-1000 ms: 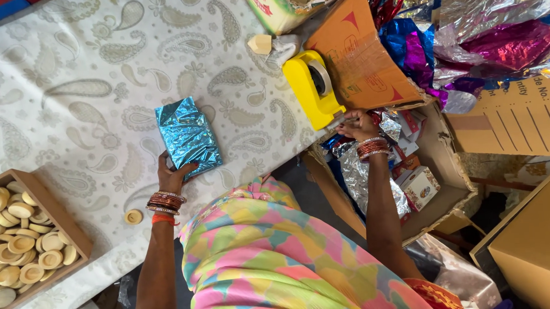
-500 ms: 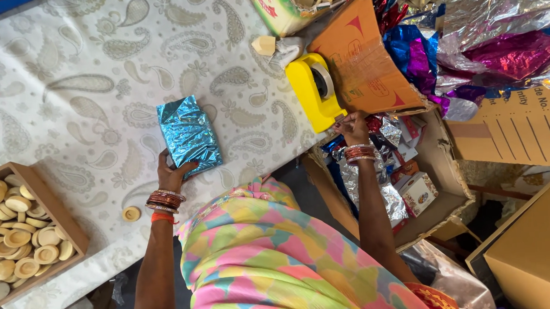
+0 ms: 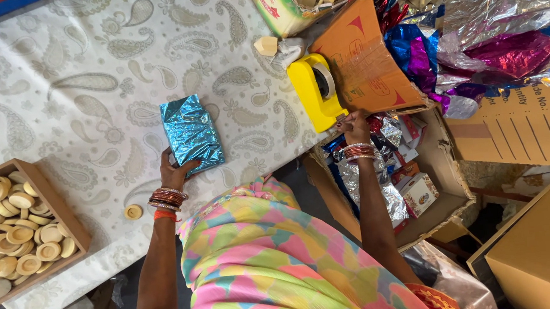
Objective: Wrapping small circular wooden or light-colored items with colored foil and packing them.
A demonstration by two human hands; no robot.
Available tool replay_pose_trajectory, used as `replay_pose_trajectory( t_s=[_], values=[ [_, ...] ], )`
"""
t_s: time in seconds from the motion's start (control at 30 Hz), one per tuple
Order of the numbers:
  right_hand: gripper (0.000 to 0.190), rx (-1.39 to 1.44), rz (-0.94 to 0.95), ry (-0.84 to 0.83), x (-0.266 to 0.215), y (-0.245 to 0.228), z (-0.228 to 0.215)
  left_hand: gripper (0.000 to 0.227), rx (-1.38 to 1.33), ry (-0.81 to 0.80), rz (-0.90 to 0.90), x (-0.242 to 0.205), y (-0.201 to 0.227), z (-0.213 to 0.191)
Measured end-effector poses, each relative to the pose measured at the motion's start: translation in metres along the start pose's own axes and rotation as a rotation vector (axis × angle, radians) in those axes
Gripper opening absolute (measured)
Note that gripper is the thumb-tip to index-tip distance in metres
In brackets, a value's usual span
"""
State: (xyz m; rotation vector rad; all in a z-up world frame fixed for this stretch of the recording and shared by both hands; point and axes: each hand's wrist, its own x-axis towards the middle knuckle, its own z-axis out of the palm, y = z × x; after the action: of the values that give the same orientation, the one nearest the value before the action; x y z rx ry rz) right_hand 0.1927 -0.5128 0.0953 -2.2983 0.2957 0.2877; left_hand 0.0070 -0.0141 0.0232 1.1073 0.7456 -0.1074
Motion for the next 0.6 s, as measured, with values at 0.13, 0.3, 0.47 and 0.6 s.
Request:
replay_pose_trajectory(
  t_s=[0.13, 0.3, 0.47, 0.6],
  values=[
    [0.026, 0.191, 0.051, -0.031, 0.016, 0.032, 0.003, 0.083, 0.014, 0.007, -0.02, 0.0, 0.002, 0.001],
    [0.03, 0.328, 0.26, -0.147, 0.019, 0.021, -0.009, 0.082, -0.006, 0.005, -0.03, -0.004, 0.01, 0.005],
    [0.04, 0.38, 0.367, -0.218, 0.002, 0.038, 0.021, 0.086, 0.018, 0.021, -0.047, -0.004, 0.011, 0.006],
    [0.035, 0.516, 0.257, -0.31, -0.016, 0.094, 0.043, 0.084, 0.006, -0.002, 0.032, 0.005, -0.008, -0.003]
  ],
)
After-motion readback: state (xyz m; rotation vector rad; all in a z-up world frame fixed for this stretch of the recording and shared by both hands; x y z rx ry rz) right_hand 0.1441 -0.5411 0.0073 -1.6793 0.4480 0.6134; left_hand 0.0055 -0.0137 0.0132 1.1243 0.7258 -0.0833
